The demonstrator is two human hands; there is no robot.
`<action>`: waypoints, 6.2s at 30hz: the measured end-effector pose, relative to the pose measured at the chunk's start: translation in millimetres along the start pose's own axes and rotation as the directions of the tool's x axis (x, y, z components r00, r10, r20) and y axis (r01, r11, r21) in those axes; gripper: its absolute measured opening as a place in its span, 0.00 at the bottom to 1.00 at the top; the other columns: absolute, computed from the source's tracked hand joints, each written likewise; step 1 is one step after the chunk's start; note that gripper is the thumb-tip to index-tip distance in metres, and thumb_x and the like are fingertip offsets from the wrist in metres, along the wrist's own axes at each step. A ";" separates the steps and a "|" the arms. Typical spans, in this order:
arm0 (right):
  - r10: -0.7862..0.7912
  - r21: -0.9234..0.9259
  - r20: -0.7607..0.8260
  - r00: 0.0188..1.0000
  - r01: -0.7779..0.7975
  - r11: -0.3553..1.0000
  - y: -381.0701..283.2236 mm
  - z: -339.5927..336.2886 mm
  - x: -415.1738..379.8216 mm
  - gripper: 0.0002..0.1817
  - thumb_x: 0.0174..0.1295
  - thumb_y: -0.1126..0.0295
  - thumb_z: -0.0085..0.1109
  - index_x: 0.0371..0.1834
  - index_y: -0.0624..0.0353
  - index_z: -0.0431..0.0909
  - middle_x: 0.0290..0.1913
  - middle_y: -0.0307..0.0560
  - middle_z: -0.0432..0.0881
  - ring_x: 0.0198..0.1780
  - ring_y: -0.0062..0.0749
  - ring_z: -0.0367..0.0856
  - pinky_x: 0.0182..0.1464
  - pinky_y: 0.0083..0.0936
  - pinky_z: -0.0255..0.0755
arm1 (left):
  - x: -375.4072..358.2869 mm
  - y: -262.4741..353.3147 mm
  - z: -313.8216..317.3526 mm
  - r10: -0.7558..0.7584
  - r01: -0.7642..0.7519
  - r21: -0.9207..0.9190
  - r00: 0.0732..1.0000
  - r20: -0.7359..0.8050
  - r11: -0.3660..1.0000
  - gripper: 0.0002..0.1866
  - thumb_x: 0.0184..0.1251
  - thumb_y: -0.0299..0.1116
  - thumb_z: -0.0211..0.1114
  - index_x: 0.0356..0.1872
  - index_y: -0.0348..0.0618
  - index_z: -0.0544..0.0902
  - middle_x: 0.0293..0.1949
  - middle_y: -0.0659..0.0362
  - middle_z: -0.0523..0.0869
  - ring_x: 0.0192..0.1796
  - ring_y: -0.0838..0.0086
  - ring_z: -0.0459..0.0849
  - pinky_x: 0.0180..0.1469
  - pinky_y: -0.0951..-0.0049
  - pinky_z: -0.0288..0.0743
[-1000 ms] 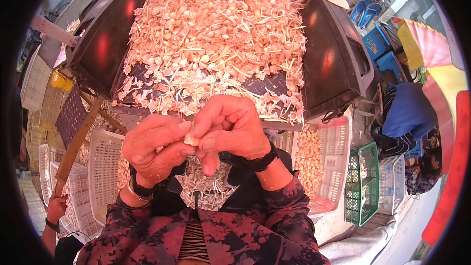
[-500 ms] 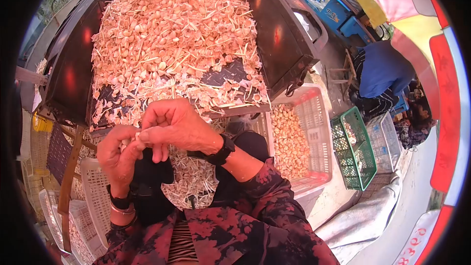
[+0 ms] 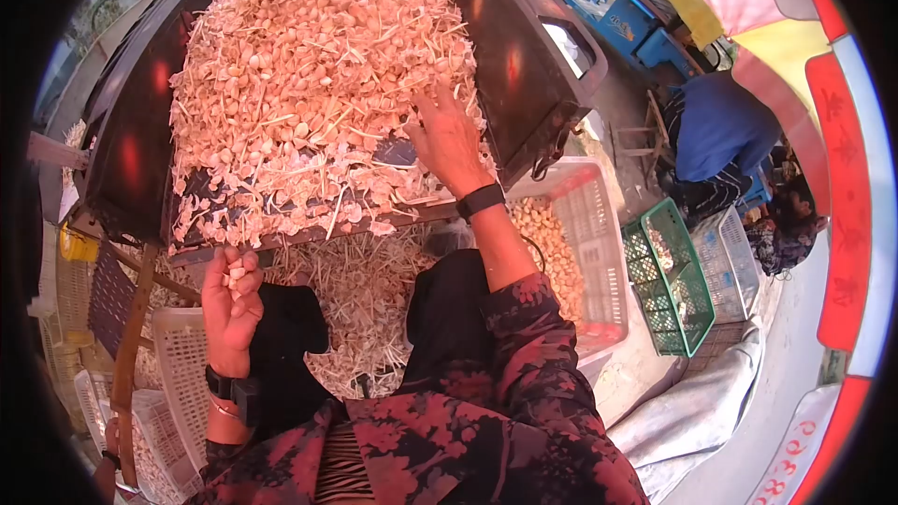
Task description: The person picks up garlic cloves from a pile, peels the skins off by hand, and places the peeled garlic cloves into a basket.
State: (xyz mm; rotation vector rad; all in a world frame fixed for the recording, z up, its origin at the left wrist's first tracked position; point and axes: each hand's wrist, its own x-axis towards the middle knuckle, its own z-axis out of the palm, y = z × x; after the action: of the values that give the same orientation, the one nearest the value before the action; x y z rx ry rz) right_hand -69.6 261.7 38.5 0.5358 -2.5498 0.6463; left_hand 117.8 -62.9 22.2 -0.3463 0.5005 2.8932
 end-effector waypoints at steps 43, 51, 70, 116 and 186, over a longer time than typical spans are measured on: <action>-0.437 0.397 0.140 0.889 0.354 0.847 -81.0 35.7 -3.3 0.12 0.55 0.73 0.62 0.43 0.61 0.82 0.31 0.51 0.81 0.33 0.47 0.81 0.36 0.36 0.74 | -29.1 6.2 43.9 0.278 -0.170 0.954 0.956 0.099 0.246 0.23 0.65 0.32 0.66 0.60 0.37 0.76 0.43 0.60 0.80 0.35 0.82 0.79 0.28 0.85 0.70; -0.442 0.477 0.053 0.895 0.366 0.799 -132.8 16.8 -30.6 0.21 0.55 0.78 0.58 0.54 0.55 0.75 0.33 0.51 0.77 0.31 0.53 0.81 0.31 0.42 0.74 | 56.6 -29.4 50.1 0.225 -0.300 0.866 0.948 0.224 0.400 0.11 0.71 0.32 0.63 0.47 0.35 0.79 0.29 0.62 0.84 0.23 0.85 0.76 0.22 0.84 0.67; -0.160 0.752 0.638 0.753 -0.654 -0.080 -108.3 43.1 -34.1 0.10 0.67 0.73 0.57 0.48 0.67 0.77 0.30 0.47 0.84 0.23 0.25 0.84 0.23 0.19 0.79 | 64.8 -39.9 23.6 0.180 -0.246 0.628 0.969 0.169 0.738 0.08 0.73 0.33 0.60 0.40 0.38 0.80 0.24 0.63 0.81 0.15 0.88 0.69 0.15 0.88 0.56; 0.128 0.538 0.355 0.926 -0.315 0.782 0.2 39.2 29.0 0.15 0.65 0.67 0.60 0.48 0.68 0.81 0.26 0.40 0.80 0.21 0.19 0.76 0.23 0.17 0.69 | 117.2 -67.8 -0.9 0.016 -0.036 0.575 0.999 0.041 0.818 0.16 0.73 0.38 0.62 0.53 0.38 0.78 0.34 0.60 0.83 0.24 0.85 0.79 0.16 0.90 0.61; -0.041 0.758 0.648 0.761 -0.638 0.138 -81.2 52.1 -4.6 0.11 0.63 0.75 0.60 0.47 0.67 0.77 0.30 0.43 0.83 0.25 0.26 0.85 0.24 0.16 0.76 | 97.5 -23.0 9.6 0.285 -0.219 0.723 0.958 0.033 0.655 0.16 0.76 0.37 0.57 0.54 0.36 0.81 0.29 0.64 0.81 0.18 0.86 0.72 0.19 0.86 0.62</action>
State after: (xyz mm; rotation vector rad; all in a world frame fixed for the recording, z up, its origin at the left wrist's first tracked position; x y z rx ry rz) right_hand -45.1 169.5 23.2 0.5532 -2.3168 2.7997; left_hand 27.8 -24.5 -1.3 -0.2756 1.7563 2.6204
